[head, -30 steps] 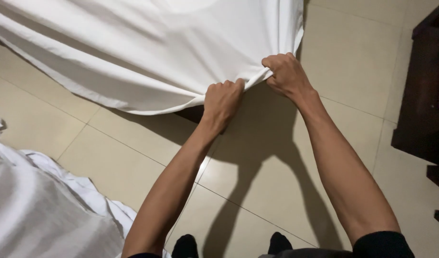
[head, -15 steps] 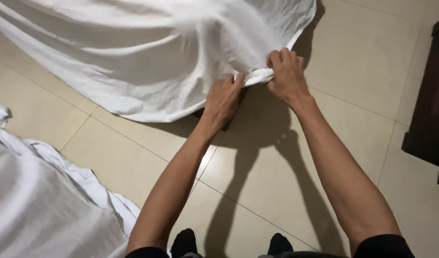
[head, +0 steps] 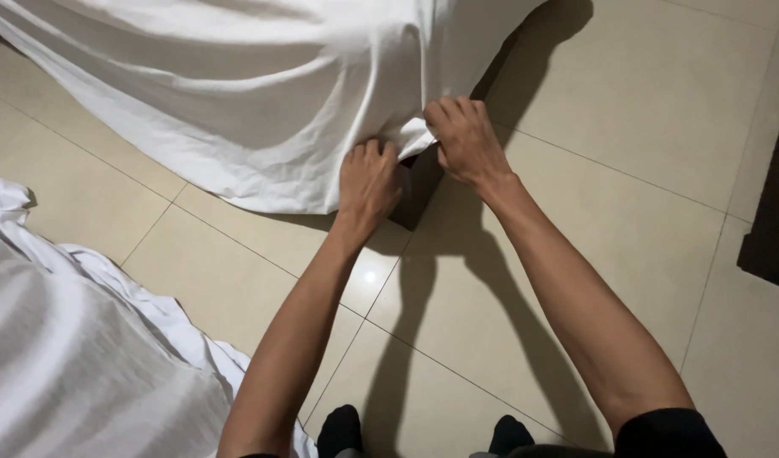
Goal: The person removes a pillow and a white sheet from a mattress, placing them onto an adjacent bed. Then, the person spreads a fresh white fitted sheet over the mattress, tucking the corners and smoothing the fabric by hand.
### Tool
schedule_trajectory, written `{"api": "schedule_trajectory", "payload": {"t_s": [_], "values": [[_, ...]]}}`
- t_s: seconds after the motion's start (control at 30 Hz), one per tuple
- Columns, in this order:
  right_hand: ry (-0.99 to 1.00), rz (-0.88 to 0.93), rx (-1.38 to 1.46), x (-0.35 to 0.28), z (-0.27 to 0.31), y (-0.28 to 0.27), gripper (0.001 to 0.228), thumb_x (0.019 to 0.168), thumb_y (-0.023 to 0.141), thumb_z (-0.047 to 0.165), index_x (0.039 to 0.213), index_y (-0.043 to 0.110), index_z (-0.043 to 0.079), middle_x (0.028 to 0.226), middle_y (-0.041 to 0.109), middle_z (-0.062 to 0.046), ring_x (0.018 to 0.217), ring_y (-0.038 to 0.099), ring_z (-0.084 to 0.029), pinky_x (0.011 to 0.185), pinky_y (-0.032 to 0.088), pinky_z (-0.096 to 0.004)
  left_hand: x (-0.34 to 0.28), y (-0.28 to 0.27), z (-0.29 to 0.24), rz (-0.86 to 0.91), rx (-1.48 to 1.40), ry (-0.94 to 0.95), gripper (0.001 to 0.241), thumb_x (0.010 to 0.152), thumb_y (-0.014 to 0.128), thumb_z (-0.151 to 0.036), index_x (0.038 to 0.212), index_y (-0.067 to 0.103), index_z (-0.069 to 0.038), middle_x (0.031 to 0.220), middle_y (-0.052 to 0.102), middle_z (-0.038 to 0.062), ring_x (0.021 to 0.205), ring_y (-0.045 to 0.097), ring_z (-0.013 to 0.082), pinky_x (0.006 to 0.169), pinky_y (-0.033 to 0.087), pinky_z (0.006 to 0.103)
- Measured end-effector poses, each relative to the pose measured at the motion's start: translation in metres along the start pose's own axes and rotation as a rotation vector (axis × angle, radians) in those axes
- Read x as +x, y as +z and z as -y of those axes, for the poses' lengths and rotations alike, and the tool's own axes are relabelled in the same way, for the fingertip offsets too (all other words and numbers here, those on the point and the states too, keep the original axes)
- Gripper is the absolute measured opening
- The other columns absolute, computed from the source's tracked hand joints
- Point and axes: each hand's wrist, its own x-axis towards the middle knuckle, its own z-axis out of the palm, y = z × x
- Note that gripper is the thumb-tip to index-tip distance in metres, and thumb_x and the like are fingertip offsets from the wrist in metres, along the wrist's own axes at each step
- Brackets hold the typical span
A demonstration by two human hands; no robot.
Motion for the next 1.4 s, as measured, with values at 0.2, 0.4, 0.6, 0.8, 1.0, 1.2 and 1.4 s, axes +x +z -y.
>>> {"api": "schedule_trajectory", "payload": {"t_s": [0.2,0.4,0.6,0.8,1.0,1.2,1.4], "values": [[0.064,0.029,0.071,-0.002,0.001,-0.011,0.035,0.08,0.058,-0.01,0.113,0.059,0.005,0.107,0.062,-0.011,0.097,0.054,-0.031,0.092,0.044,-0.044,-0.007,0.032,0.025,-0.078,-0.013,0.055,0.03,0.084,0.068,-0.008,0.114,0.067,-0.008,0.1,0.071,0.019,0.087,0.07,0.037,0.083,0.056,0.0482],[0.205,0.148,-0.033,-0.019,-0.024,-0.013,0.04,0.086,0.056,-0.003,0.126,0.057,0.0,0.084,0.066,-0.015,0.084,0.062,-0.035,0.083,0.041,-0.048,0.003,0.019,-0.004,-0.087,-0.187,0.077,0.023,0.092,0.065,-0.01,0.115,0.063,-0.01,0.093,0.074,0.018,0.071,0.071,0.0403,0.061,0.056,0.0518],[0.142,-0.016,-0.079,-0.026,-0.037,-0.039,0.021,0.089,0.059,-0.002,0.107,0.061,0.007,0.083,0.069,-0.01,0.081,0.063,-0.031,0.08,0.041,-0.045,0.023,0.031,-0.033,-0.039,-0.265,0.109,0.033,0.081,0.069,-0.012,0.112,0.059,-0.009,0.092,0.073,0.017,0.073,0.071,0.0411,0.061,0.055,0.0535],[0.145,0.031,-0.158,-0.035,-0.047,-0.043,0.015,0.089,0.062,-0.003,0.099,0.06,0.008,0.077,0.065,-0.01,0.079,0.061,-0.03,0.08,0.041,-0.042,0.036,0.051,-0.042,-0.099,-0.254,0.076,0.021,0.09,0.063,-0.014,0.11,0.062,-0.014,0.088,0.074,0.013,0.075,0.071,0.0401,0.063,0.056,0.0525],[0.196,0.036,-0.018,-0.035,-0.043,-0.04,0.016,0.088,0.063,-0.003,0.098,0.062,0.01,0.076,0.065,-0.009,0.08,0.061,-0.03,0.08,0.041,-0.043,0.034,0.033,-0.049,-0.009,-0.239,0.02,0.022,0.107,0.056,-0.034,0.105,0.063,-0.013,0.075,0.072,0.017,0.067,0.068,0.0427,0.061,0.053,0.0538],[0.283,0.152,0.014,-0.046,-0.049,-0.029,0.028,0.089,0.063,-0.003,0.115,0.062,0.007,0.097,0.068,-0.009,0.093,0.06,-0.031,0.088,0.041,-0.045,0.024,0.025,-0.034,0.039,-0.105,0.12,0.056,0.09,0.068,-0.045,0.128,0.058,-0.005,0.097,0.069,0.018,0.078,0.07,0.0365,0.065,0.055,0.05],[0.235,0.123,0.106,-0.032,-0.04,-0.029,0.074,0.076,0.06,-0.006,0.148,0.045,0.002,0.136,0.052,-0.021,0.122,0.05,-0.04,0.104,0.035,-0.051,0.027,-0.002,-0.04,-0.123,-0.058,0.18,0.059,0.088,0.075,-0.045,0.129,0.056,-0.007,0.114,0.053,0.018,0.104,0.054,0.0347,0.089,0.046,0.0488]]}}
